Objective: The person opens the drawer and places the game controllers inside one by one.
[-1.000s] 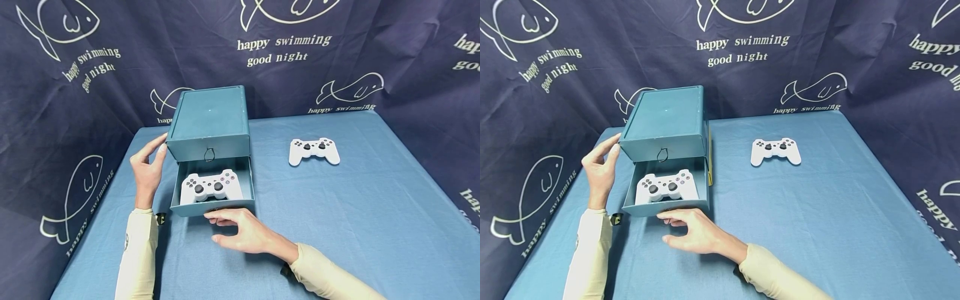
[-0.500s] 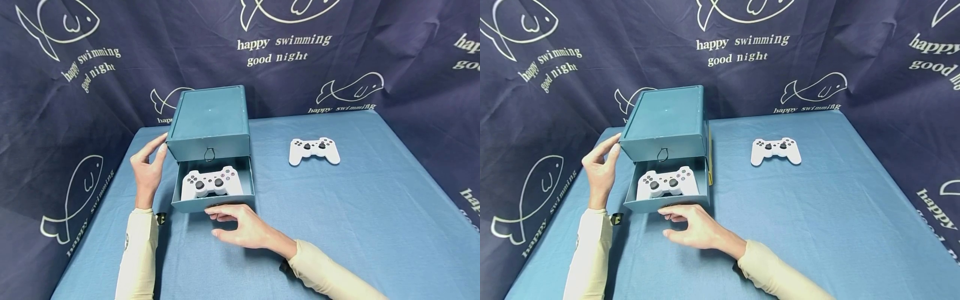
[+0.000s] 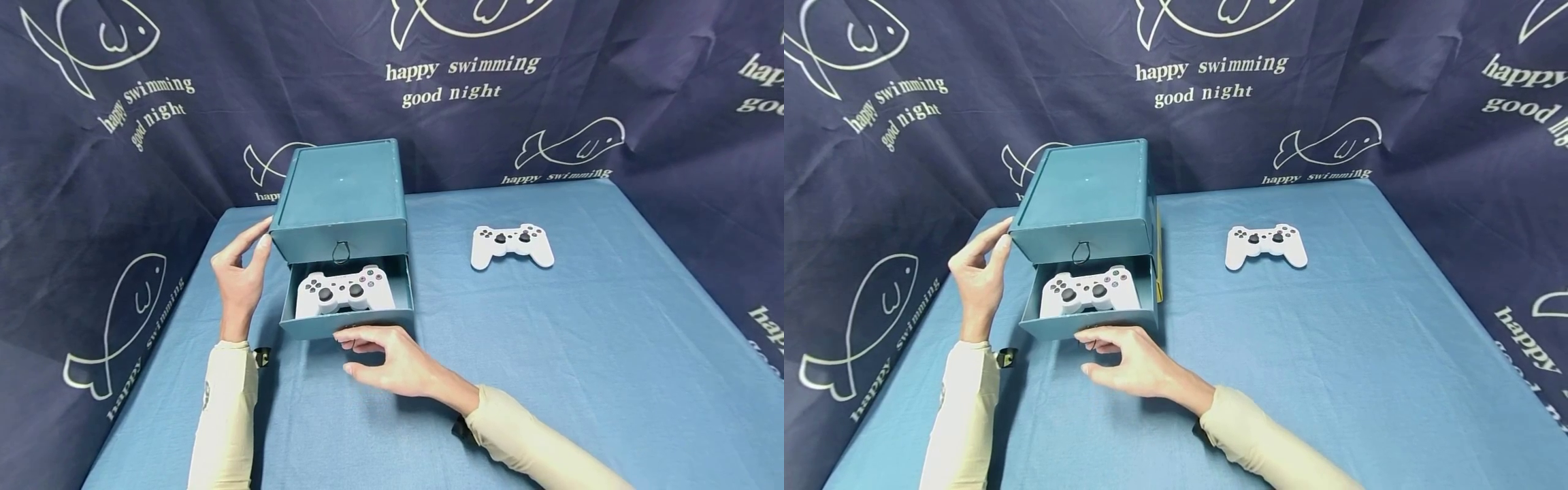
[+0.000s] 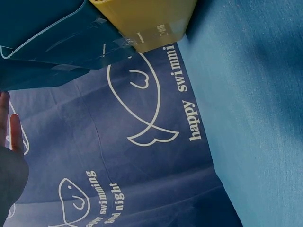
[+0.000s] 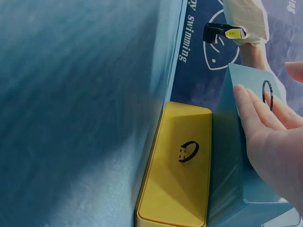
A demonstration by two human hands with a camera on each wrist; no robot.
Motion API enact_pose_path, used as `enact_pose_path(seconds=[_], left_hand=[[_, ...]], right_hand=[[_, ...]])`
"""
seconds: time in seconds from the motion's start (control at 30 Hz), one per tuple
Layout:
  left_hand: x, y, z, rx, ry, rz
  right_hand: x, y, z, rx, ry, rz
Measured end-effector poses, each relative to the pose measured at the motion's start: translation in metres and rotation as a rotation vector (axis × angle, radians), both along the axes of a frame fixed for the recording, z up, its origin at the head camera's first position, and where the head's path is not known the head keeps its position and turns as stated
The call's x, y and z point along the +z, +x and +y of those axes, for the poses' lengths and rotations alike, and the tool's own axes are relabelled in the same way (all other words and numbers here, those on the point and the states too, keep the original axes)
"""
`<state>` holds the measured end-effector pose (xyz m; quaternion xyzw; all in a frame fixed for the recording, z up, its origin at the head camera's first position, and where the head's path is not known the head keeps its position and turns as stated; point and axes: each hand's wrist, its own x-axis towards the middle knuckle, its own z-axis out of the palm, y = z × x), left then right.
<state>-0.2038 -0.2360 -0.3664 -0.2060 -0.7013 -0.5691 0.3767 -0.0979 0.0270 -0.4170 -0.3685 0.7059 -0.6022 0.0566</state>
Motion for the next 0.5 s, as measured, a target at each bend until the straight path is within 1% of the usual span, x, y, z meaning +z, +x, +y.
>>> enact_pose_path(seconds=[0.27, 0.5], left_hand=[[0.0, 0.0, -0.001, 0.003, -0.001, -0.003], [0.0, 0.0, 0.0, -0.004, 0.002, -0.003]], right_hand=[[0.001, -0.005, -0.002, -0.012, 0.0, 0.006], [-0.001, -0.012, -0.004, -0.033, -0.021, 0.013]])
